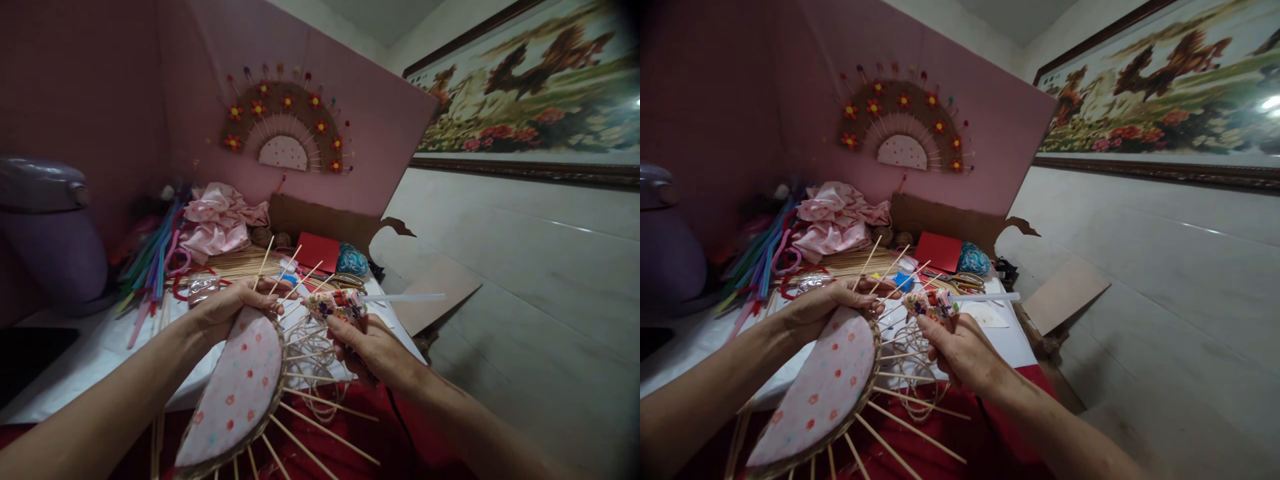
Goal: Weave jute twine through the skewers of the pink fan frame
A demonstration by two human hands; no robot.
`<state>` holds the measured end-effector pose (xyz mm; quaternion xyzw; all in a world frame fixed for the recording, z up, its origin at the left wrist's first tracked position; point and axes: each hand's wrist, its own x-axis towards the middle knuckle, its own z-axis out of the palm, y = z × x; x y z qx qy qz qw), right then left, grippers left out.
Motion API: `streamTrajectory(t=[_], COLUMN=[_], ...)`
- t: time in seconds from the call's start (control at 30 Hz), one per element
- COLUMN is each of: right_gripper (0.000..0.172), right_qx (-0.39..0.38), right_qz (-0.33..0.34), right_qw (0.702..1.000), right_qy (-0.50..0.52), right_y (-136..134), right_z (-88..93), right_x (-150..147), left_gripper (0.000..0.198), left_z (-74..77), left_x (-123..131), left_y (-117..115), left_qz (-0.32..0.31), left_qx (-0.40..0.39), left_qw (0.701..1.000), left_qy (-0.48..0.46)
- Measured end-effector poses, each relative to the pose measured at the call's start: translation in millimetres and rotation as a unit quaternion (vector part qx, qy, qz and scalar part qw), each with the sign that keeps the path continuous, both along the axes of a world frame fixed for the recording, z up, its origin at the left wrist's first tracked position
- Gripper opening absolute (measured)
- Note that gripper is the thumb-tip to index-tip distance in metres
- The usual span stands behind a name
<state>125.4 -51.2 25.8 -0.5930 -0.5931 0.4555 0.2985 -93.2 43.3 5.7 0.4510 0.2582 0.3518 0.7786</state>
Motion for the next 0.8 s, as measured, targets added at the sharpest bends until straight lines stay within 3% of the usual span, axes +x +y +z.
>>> streamTrajectory(t=[0.8], right_gripper=[0.050], right_qx=[0.009], right_qz=[0.009], right_qw=[1.000], right_qy=[0.004], right_y=[-0.2], right_z=[0.1], right_x=[-1.1], left_gripper=[0.027], left_z=[1.7], left_x=[1.0], left_y=[-0.6], left_qz=[0.006], left_qx=[-0.007], left_qw=[1.000], left_qy=[0.003])
